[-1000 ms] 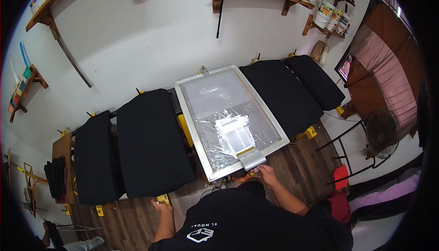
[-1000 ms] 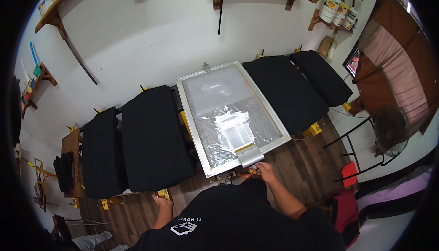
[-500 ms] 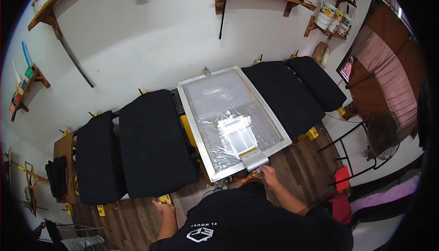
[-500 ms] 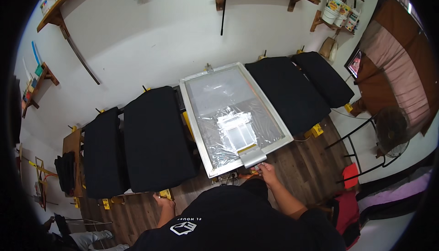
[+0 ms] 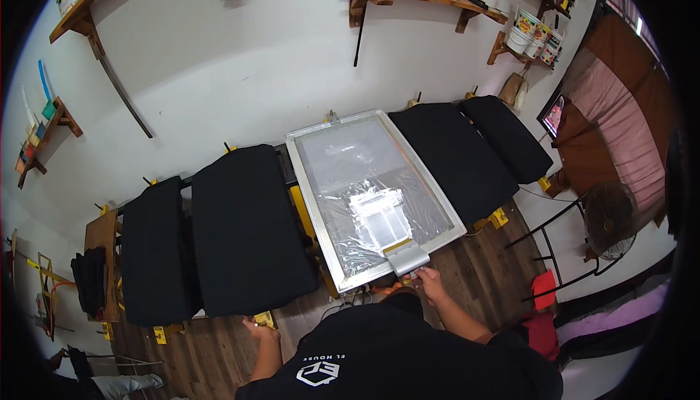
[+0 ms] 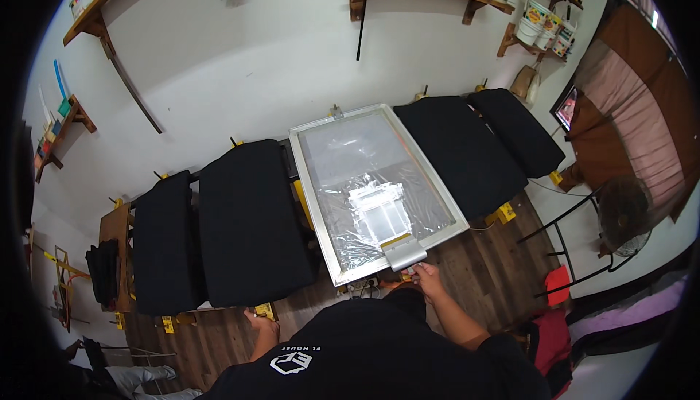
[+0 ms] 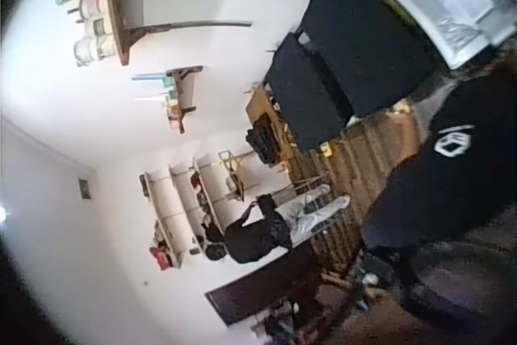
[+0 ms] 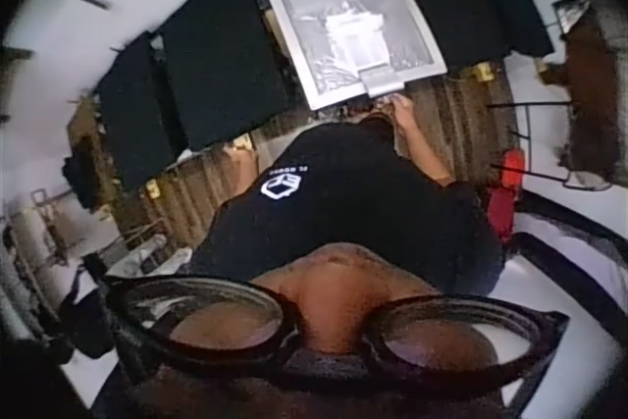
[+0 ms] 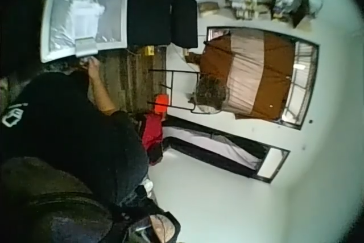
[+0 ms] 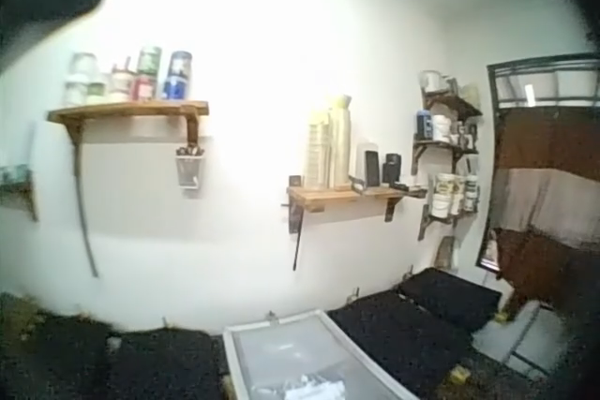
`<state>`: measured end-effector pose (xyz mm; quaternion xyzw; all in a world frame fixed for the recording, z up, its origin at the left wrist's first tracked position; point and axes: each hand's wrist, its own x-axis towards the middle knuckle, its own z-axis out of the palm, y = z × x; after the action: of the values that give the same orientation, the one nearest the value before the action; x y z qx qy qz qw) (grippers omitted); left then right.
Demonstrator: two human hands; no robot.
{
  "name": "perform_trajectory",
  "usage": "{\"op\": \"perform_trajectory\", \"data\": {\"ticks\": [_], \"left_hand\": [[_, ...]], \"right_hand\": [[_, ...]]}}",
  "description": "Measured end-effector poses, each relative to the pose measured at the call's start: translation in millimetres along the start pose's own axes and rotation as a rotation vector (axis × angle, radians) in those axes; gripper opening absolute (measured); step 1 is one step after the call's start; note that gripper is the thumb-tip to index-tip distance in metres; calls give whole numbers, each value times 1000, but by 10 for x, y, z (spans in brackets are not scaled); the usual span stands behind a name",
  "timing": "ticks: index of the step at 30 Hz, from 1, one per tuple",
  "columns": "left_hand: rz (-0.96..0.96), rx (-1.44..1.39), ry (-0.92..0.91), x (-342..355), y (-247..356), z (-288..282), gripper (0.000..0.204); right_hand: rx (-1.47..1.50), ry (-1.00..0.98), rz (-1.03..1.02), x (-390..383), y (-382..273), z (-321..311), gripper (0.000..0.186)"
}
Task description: The person is aligning a screen over a t-shirt and applying ink for screen printing.
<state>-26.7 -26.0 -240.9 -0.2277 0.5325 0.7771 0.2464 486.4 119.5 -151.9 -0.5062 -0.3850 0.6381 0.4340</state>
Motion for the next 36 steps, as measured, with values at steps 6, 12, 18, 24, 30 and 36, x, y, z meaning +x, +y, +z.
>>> {"op": "perform_trajectory", "data": {"ticks": [6, 12, 18, 24, 30, 36], "left_hand": [[-13, -34, 9, -104, 29, 41, 43], [22, -42, 7, -183, 52, 62, 44], [28, -37, -31, -247, 68, 81, 49], [-4, -8, -45, -86, 30, -3, 50], [7, -39, -30, -130, 63, 30, 43], [-15, -64, -33, -210, 46, 83, 39]], "right_hand": [[-26, 48, -8, -39, -40, 66, 20], [-4, 43, -4, -31, -28, 71, 21], [-18, 47, 2, -34, -20, 58, 21], [-29, 26, -5, -25, -37, 63, 23], [-44, 43, -25, -25, -12, 93, 25], [14, 66, 165, -5, 113, -36, 32]]}}
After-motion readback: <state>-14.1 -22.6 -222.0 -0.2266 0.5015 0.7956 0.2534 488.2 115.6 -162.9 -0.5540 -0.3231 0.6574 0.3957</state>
